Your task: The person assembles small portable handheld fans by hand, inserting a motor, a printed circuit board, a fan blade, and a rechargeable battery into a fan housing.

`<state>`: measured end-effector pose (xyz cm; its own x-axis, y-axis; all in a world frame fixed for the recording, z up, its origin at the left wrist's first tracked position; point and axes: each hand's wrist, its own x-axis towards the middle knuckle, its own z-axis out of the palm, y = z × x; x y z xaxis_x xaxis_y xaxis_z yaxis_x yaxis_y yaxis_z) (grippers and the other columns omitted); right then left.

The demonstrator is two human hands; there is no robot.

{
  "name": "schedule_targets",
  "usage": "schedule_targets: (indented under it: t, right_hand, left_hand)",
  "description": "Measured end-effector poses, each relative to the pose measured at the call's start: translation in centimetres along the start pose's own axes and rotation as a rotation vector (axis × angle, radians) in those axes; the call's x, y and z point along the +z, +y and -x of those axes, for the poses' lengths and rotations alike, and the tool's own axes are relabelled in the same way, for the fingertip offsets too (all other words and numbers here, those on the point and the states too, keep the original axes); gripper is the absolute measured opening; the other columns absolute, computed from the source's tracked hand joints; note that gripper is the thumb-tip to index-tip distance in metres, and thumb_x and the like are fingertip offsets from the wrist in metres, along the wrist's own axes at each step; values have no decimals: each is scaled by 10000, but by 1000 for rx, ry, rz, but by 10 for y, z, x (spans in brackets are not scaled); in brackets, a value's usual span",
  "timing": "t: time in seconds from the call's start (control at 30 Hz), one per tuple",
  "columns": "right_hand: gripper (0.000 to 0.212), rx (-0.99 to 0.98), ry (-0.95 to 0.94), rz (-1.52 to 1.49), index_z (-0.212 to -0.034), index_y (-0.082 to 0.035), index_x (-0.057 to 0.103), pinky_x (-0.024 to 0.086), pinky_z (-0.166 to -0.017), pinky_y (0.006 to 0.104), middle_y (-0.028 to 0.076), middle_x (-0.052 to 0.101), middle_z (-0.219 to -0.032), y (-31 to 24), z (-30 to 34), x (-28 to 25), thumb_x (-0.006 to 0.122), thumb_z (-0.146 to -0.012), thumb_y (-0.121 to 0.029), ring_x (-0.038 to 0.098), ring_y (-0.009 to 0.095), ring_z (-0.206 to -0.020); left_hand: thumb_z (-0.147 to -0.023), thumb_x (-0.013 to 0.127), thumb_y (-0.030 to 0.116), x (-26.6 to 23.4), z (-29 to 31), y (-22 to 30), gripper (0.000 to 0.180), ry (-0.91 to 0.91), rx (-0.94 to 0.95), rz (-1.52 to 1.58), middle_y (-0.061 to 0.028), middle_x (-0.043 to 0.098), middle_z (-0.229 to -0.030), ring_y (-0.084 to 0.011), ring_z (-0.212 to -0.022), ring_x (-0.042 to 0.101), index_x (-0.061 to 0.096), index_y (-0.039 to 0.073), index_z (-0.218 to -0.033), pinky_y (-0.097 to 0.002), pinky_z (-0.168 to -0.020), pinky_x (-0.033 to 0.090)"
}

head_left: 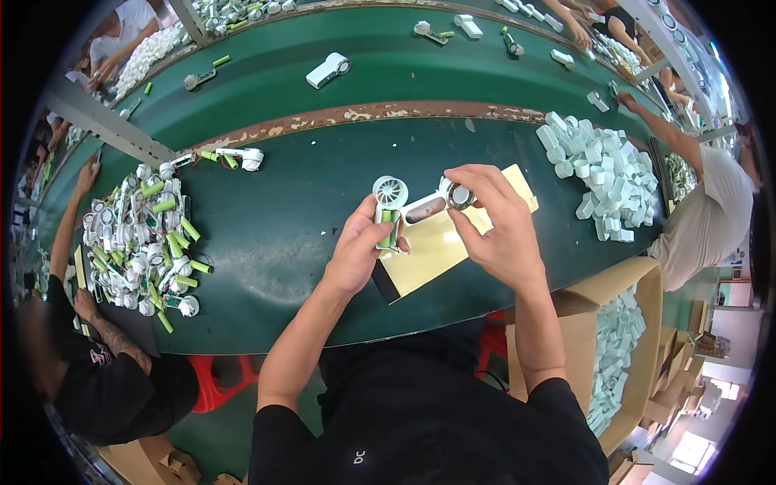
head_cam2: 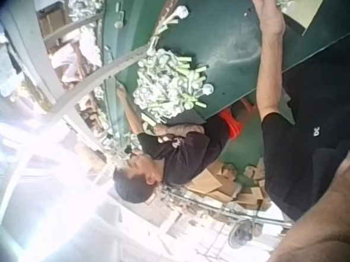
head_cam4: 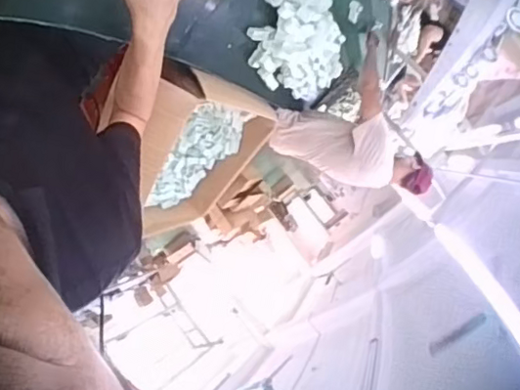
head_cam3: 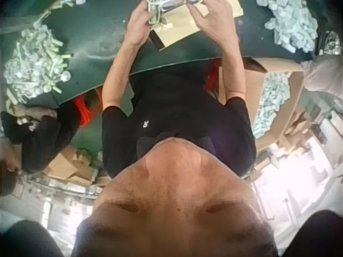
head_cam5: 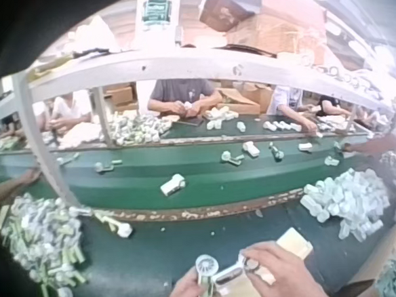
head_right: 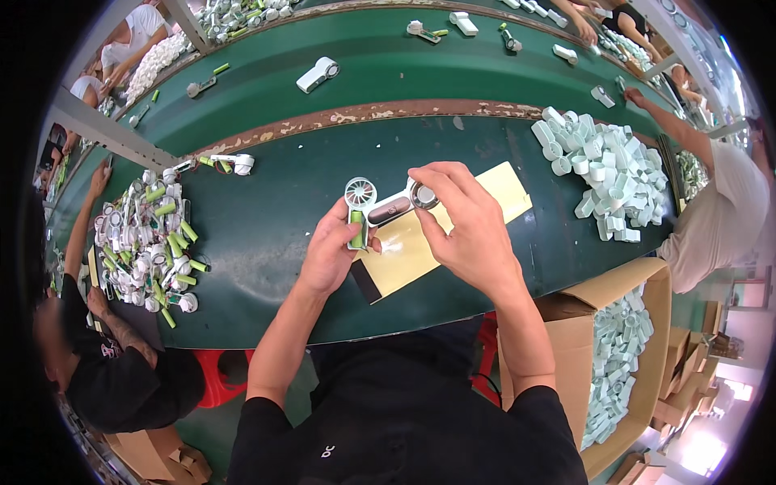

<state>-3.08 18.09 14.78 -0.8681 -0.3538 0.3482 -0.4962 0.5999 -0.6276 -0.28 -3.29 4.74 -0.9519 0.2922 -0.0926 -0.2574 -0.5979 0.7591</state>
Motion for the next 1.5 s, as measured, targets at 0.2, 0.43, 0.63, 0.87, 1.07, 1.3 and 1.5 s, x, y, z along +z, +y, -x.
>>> schedule_targets:
  t: [0.2, 0.43, 0.63, 0.87, 1.07, 1.3, 1.5]
  right_hand:
    - [468, -27, 28, 38, -1258, -75, 683, 563, -773, 337, 107, 680, -1226, -1, 1, -2, 744, -808, 33, 692, 239, -941]
    - [462, -24, 44, 8, -1251, -75, 683, 563, -765, 337, 106, 680, -1222, -1, 3, -3, 747, -805, 28, 694, 236, -929]
    - [461, -22, 26, 10, -1252, -79, 684, 560, -748, 335, 110, 683, -1210, 0, 1, 0, 753, -806, 18, 693, 231, -916]
    - [458, -26, 31, 14, -1249, -71, 685, 561, -743, 334, 114, 684, -1205, -2, 2, 0, 755, -805, 19, 700, 238, -931]
    - [453, -41, 25, 7, -1234, -67, 686, 561, -744, 324, 113, 684, -1207, -4, 2, 0, 756, -797, 30, 702, 238, -941]
    - [456, -31, 60, -17, -1222, -67, 688, 554, -755, 309, 100, 684, -1194, -4, 2, 0, 752, -787, 56, 686, 209, -939]
    - [435, 14, 67, -100, -1219, -64, 691, 557, -755, 300, 89, 687, -1195, -4, 2, 0, 737, -805, 64, 683, 190, -935]
  left_hand:
    - [-964, 486, 40, 1, -1, -5, 627, 8, 29, -52, -59, 593, -1171, -143, -942, 595, 340, 20, -1574, -356, -817, 545]
    - [-961, 441, 1, -3, -1, -8, 791, 10, 54, -87, -93, 516, -1287, -165, -912, 579, 93, 48, -1670, -354, -766, 522]
    - [-940, 395, -26, 1, 1, -11, 847, 27, 96, -176, -114, 512, -1293, -166, -879, 565, -7, 60, -1680, -319, -704, 503]
    - [-1007, 340, -35, 6, 6, -10, 806, -7, 160, -294, -60, 488, -1316, -118, -837, 488, -71, 110, -1685, -248, -653, 420]
    - [-1053, 337, 3, 7, 6, -8, 763, -27, 264, -510, -27, 494, -1235, -105, -796, 455, -76, 115, -1685, -232, -663, 402]
    - [-1054, 360, 29, 2, 4, -14, 767, -52, 208, -396, -34, 498, -1279, -109, -755, 445, -72, 91, -1684, -249, -668, 405]
    - [-1006, 346, -5, 1, 4, -9, 811, -55, 180, -456, -58, 465, -1368, -113, -837, 464, -105, 66, -1677, -260, -722, 428]
